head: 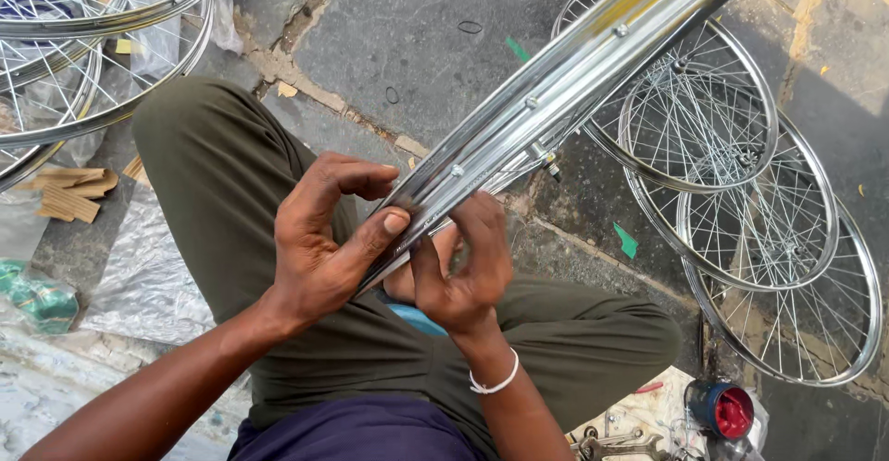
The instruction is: The person sits on the ground and repeatedly inserts small metal pieces into holes along the rim of a bicycle wheel. They rotate the wheel to access different sections and continue inserting pieces around the circumference.
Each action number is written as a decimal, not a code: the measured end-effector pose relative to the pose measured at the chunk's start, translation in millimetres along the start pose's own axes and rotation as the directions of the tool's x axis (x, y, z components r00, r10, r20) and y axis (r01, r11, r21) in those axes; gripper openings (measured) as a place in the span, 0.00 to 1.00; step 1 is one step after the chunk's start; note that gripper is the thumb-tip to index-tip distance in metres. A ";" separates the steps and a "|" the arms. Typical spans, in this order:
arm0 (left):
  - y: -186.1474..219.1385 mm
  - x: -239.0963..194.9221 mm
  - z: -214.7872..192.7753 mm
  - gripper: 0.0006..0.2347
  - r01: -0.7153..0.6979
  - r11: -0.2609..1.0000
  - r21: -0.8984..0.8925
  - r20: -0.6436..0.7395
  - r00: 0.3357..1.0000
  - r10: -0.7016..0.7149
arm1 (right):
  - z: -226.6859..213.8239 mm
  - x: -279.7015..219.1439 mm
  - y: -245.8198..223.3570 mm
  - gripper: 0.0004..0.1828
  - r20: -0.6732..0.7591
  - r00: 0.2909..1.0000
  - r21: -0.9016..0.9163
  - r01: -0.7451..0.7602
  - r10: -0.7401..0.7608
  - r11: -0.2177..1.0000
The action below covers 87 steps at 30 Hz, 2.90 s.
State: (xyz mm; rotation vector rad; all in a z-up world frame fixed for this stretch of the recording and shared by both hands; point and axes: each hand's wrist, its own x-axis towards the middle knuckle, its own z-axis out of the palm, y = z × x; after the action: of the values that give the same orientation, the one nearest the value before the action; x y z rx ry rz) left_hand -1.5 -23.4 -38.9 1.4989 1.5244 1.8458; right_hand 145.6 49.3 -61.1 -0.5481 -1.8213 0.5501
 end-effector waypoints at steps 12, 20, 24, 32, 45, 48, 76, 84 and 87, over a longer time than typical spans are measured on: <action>-14.4 -3.7 0.8 0.11 0.157 0.947 -0.281 0.001 0.987 -0.164 | -23.1 51.7 32.3 0.22 0.631 0.775 0.311 -0.274 0.017 0.910; -8.5 -1.2 5.9 0.12 0.098 0.955 -0.281 0.011 0.995 -0.098 | 17.9 14.6 25.1 0.15 0.055 0.950 -0.222 0.311 -0.306 0.924; -11.2 8.6 -4.5 0.11 0.176 0.940 -0.293 0.196 0.973 -0.121 | 26.4 -12.1 3.9 0.19 -0.037 0.971 -0.280 0.217 -0.237 0.935; -14.5 -0.8 2.8 0.13 0.236 0.913 -0.333 0.061 0.972 -0.229 | 2.1 27.7 32.7 0.20 0.276 0.921 -0.055 0.300 -0.275 0.952; -3.3 21.7 -9.8 0.10 0.001 0.999 -0.049 0.096 0.995 0.004 | 1.8 42.2 21.5 0.19 0.319 0.936 0.040 0.143 -0.148 0.989; -7.5 13.8 -7.7 0.10 0.045 0.996 -0.073 0.049 0.998 -0.041 | -14.7 68.9 16.2 0.24 0.542 0.835 0.164 0.006 -0.095 0.987; 11.3 48.5 -0.5 0.15 0.323 0.922 -0.216 0.171 0.942 -0.290 | -13.1 39.3 16.7 0.15 -0.027 0.951 0.022 -0.308 0.309 0.951; 6.8 47.2 -0.4 0.12 0.292 0.919 -0.266 0.074 0.956 -0.283 | -18.8 71.7 11.0 0.22 0.486 0.862 0.299 -0.317 0.143 0.900; 3.2 44.0 -0.3 0.12 0.304 0.910 -0.281 0.064 0.952 -0.298 | -15.3 73.6 10.2 0.18 0.436 0.884 0.298 -0.318 0.168 0.900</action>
State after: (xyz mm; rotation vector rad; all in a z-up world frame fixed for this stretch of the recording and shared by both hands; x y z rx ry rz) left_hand -18.3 8.7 -13.7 1.0790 1.3206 1.7703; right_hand 139.8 103.8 -8.6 -0.4355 -1.9747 1.2261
